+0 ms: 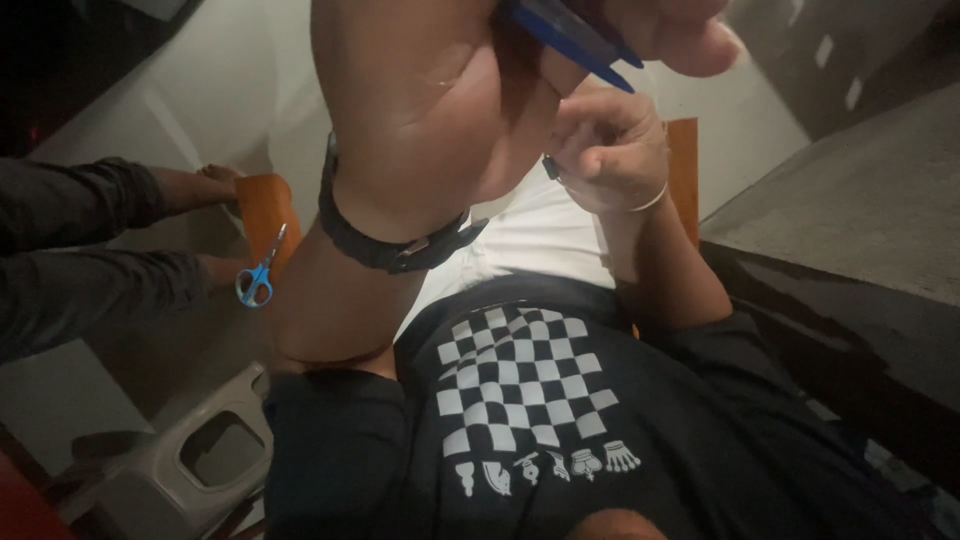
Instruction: Threading small dough balls onto a fishing line using a baiting needle to prepare a fishing rig.
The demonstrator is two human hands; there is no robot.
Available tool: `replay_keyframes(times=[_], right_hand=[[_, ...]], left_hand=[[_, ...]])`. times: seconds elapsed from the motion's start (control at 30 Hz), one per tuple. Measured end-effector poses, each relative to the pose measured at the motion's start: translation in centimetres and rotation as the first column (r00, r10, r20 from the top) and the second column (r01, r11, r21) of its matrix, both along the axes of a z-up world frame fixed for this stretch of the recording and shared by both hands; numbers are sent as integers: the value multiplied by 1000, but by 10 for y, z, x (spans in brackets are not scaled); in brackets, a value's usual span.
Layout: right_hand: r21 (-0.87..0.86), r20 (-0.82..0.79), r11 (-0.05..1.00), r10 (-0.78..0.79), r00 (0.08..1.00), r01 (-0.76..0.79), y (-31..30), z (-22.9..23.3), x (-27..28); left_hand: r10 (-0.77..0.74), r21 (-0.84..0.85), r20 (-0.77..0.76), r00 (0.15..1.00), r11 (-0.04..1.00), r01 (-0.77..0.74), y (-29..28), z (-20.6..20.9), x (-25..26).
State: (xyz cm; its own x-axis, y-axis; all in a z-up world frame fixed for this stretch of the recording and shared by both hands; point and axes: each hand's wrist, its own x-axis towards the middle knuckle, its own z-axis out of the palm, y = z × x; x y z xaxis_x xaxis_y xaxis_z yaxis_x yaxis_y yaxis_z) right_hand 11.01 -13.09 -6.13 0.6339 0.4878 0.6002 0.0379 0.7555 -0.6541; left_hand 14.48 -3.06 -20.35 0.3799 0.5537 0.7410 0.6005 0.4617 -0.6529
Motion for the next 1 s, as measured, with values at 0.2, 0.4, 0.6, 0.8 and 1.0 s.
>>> replay_keyframes(times=[0.2, 0.4, 0.6, 0.8, 1.0], right_hand=[[38, -58, 999, -21, 998, 24, 0, 10, -3], [103, -188, 995, 38, 981, -19, -3, 3, -2], [37, -150, 999, 1, 989, 5, -3, 1, -1], [66, -224, 996, -42, 974, 58, -8, -3, -3], [79, -75, 997, 19, 997, -13, -14, 7, 8]], left_hand=[[479, 556, -94, 873, 753, -353, -7, 60, -13], [818, 908, 132, 560, 127, -400, 11, 151, -28], [806, 837, 546, 227, -536, -110, 33, 258, -51], [512, 477, 856, 74, -837, 268, 53, 315, -63], [108, 90, 988, -113, -984, -153, 60, 315, -60]])
